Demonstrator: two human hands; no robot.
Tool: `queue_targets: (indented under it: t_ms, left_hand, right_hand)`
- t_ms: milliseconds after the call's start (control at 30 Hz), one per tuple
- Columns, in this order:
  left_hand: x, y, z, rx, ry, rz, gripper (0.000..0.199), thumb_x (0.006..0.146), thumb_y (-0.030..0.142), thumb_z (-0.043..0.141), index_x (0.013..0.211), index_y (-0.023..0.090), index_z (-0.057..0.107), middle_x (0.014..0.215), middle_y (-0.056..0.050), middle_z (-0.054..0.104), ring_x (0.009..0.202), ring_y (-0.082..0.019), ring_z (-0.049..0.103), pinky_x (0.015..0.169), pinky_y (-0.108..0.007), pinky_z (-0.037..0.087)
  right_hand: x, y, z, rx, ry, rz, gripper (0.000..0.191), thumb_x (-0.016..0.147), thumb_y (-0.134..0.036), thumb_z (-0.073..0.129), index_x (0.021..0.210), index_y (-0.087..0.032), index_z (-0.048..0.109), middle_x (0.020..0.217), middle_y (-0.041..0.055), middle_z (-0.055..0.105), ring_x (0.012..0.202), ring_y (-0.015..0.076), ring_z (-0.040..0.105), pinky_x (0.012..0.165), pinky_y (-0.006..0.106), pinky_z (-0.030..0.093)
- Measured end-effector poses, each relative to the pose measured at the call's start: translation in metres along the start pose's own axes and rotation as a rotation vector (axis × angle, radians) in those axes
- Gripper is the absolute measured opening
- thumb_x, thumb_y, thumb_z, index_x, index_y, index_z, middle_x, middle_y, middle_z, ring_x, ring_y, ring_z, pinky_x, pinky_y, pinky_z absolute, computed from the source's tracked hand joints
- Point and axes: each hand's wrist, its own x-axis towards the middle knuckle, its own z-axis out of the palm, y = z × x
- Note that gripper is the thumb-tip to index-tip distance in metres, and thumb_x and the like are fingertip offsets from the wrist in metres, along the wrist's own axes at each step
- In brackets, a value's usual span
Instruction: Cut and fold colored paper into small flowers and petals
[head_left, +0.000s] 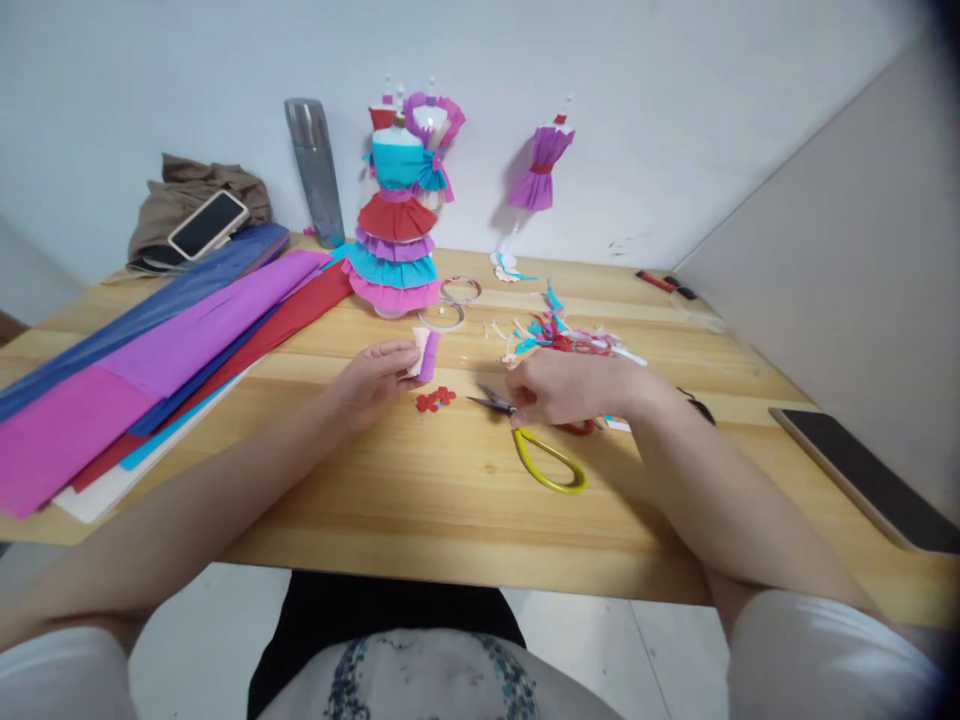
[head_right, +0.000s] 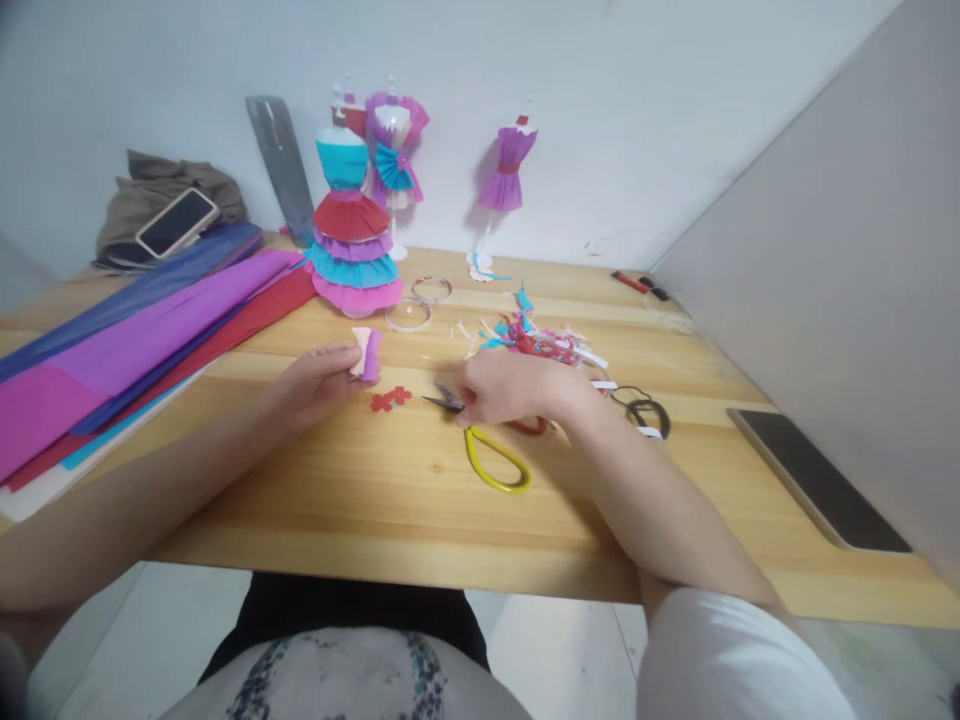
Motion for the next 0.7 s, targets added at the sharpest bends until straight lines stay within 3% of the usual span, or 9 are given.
queue_targets:
  t_ms: [100,200,400,533,700]
  left_hand:
    - [0.003,0.006,0.005,-0.062,0.078,0.0,0.019,0.07,0.019,0.081,0.061,0.015,0.066,0.067,0.0,0.062,0.071,-0.011,0.06,0.076,-0.025,0.052]
    - [0.011,0.011,0.013,-0.076,0.132,-0.007,0.017,0.071,0.018,0.082,0.065,0.016,0.066,0.068,0.001,0.063,0.071,-0.01,0.06,0.077,-0.025,0.051]
    - [0.042,0.018,0.041,-0.053,0.084,-0.031,0.021,0.068,0.018,0.084,0.067,0.015,0.064,0.065,0.001,0.062,0.065,-0.008,0.057,0.066,-0.021,0.047]
    - [0.065,0.02,0.062,-0.149,0.07,-0.01,0.018,0.071,0.016,0.082,0.075,0.015,0.064,0.068,0.002,0.063,0.065,-0.009,0.057,0.065,-0.022,0.046]
    - [0.088,0.018,0.076,-0.23,0.069,-0.045,0.014,0.079,0.012,0.072,0.073,0.015,0.06,0.07,0.001,0.064,0.059,-0.007,0.054,0.062,-0.021,0.044]
  right_hand:
    - [-0.003,0.001,0.001,-0.074,-0.074,0.074,0.011,0.076,-0.029,0.069,0.074,-0.018,0.07,0.064,0.0042,0.065,0.056,0.0167,0.055,0.052,0.029,0.031]
    - [-0.008,0.003,0.008,-0.096,-0.09,0.152,0.018,0.074,-0.029,0.068,0.088,-0.019,0.071,0.076,0.0062,0.069,0.066,0.021,0.063,0.053,0.029,0.031]
    - [-0.02,0.009,0.036,0.02,0.073,0.187,0.034,0.073,-0.027,0.072,0.104,-0.018,0.063,0.097,0.0102,0.071,0.087,0.026,0.068,0.061,0.029,0.036]
    - [-0.025,0.009,0.05,0.074,0.146,0.184,0.031,0.082,-0.018,0.058,0.113,-0.018,0.061,0.11,0.0131,0.068,0.09,0.0238,0.067,0.067,0.029,0.04]
    - [-0.028,0.005,0.056,0.074,0.209,0.212,0.054,0.081,-0.02,0.058,0.136,-0.021,0.054,0.12,0.0143,0.066,0.104,0.0286,0.065,0.077,0.032,0.044]
